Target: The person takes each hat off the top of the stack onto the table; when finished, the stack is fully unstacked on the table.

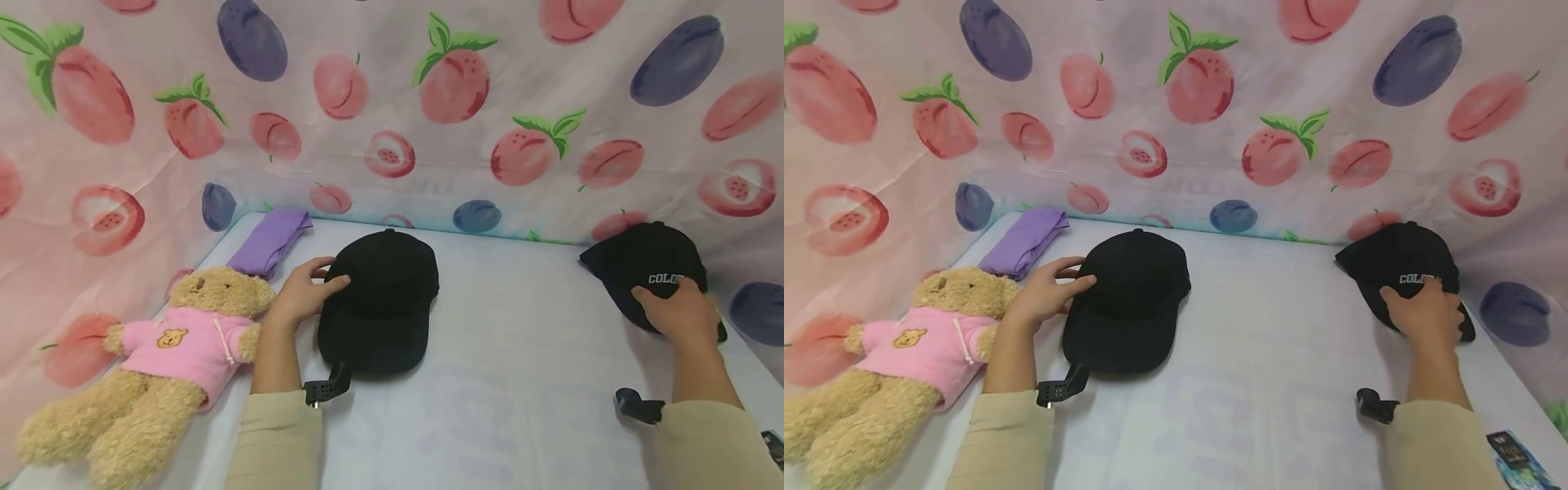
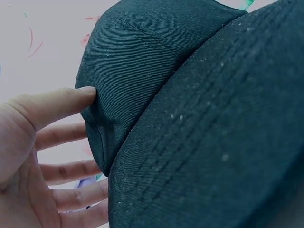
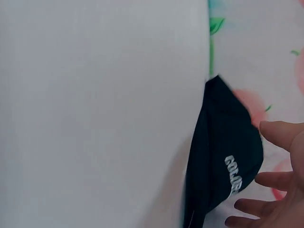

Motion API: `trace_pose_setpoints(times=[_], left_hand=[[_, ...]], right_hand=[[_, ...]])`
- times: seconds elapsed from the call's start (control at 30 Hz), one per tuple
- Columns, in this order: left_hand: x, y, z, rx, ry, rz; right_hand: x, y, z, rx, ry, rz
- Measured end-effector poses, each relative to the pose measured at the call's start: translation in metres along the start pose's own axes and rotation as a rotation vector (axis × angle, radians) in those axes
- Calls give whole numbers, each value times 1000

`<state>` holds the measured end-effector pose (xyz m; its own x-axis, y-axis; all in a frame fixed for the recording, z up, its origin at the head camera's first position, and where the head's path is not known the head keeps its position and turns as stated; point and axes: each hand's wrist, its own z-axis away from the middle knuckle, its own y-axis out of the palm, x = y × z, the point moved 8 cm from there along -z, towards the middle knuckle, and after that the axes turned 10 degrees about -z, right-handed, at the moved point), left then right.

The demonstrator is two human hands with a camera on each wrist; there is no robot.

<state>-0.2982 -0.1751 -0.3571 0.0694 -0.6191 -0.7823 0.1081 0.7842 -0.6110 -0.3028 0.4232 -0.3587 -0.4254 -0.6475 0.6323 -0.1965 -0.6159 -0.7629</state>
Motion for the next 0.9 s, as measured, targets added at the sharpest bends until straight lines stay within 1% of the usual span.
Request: trace_pose_setpoints(times=[0.17,0.43,0.6,0.73,0.8,0.9], left_hand=[[-1,1,0,-10,6,-2],[-2,6,1,-2,5,7],[-1,4,0,-12,-8,0],[-1,4,-1,-11,-8,-10],[-2,3,0,-13,-8,-19],[-2,2,1,-18,-6,-40]], right_hand=[[15,8,6,-13,-33,-53],[31,20,13,26,-104,-78],[42,25,21,39,-130,-99],[57,28,29,48,-166,-108],[65,31,34,56,-185,-129],[77,37,40,83,-216,-188]])
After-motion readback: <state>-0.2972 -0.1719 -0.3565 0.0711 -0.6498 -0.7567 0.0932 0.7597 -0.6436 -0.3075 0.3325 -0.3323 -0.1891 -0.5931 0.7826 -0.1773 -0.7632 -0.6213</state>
